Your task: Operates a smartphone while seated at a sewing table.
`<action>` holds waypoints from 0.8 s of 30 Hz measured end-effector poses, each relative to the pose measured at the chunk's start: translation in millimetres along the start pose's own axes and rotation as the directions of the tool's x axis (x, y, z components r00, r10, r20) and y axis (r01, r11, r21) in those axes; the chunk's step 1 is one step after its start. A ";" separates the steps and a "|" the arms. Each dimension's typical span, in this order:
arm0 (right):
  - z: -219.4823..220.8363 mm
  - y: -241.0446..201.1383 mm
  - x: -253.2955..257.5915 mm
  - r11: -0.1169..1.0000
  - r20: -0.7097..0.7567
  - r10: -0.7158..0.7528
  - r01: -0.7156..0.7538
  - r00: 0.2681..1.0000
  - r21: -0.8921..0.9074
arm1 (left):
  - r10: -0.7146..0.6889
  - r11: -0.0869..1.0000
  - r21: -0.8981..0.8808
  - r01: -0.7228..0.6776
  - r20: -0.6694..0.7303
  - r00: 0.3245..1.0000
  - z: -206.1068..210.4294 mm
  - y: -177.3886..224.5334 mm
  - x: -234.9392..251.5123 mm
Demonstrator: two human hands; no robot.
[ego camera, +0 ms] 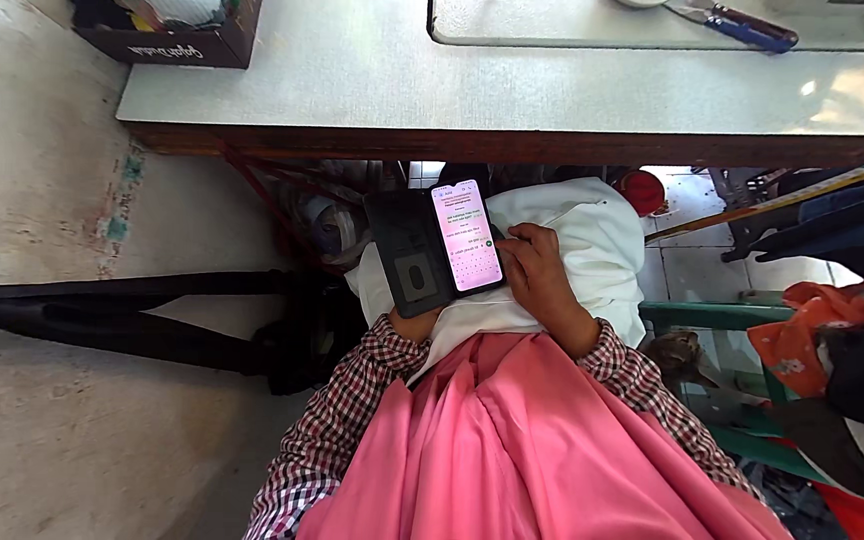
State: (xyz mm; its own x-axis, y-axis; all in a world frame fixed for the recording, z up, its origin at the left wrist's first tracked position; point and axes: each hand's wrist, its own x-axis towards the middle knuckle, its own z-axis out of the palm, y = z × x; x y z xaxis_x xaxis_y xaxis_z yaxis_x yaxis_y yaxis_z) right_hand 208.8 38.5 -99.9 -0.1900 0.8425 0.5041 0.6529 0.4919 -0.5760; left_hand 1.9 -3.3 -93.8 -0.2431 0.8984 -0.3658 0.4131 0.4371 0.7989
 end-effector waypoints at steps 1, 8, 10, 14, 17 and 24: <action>-1.1 -0.2 -0.4 1.000 0.000 -0.007 0.007 1.000 0.009 | 0.005 1.000 -0.008 -0.006 -0.017 1.000 0.6 0.6 -0.8; -5.5 0.0 -4.4 0.995 -0.006 -0.090 0.090 0.996 0.039 | 0.038 0.997 0.071 -0.041 0.037 0.999 -2.3 -0.3 0.0; -6.5 -0.6 -4.7 0.993 -0.020 -0.117 0.117 0.993 0.026 | 0.064 0.998 0.004 -0.064 0.016 0.998 -0.9 -4.3 0.7; -6.4 0.9 -3.6 0.990 -0.006 -0.142 0.143 0.990 0.023 | 0.167 0.957 -0.241 -0.163 -0.004 0.986 2.6 -17.3 7.1; -7.4 -0.6 -2.3 0.989 0.002 -0.143 0.143 0.990 0.022 | 0.160 0.944 -0.291 -0.158 -0.015 0.987 3.1 -18.3 7.6; -7.8 -2.0 -3.5 0.991 0.036 -0.134 0.135 0.990 -0.004 | 0.182 0.928 -0.329 -0.174 -0.007 0.983 0.7 -7.3 0.1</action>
State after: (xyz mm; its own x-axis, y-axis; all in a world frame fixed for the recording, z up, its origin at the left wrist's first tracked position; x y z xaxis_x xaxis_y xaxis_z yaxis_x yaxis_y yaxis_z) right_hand 213.8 32.9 -95.5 -0.3021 0.7760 0.5537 0.6245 0.5999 -0.5001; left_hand -0.5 -6.3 -100.0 -0.1703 0.9626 -0.2109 0.1374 0.2351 0.9622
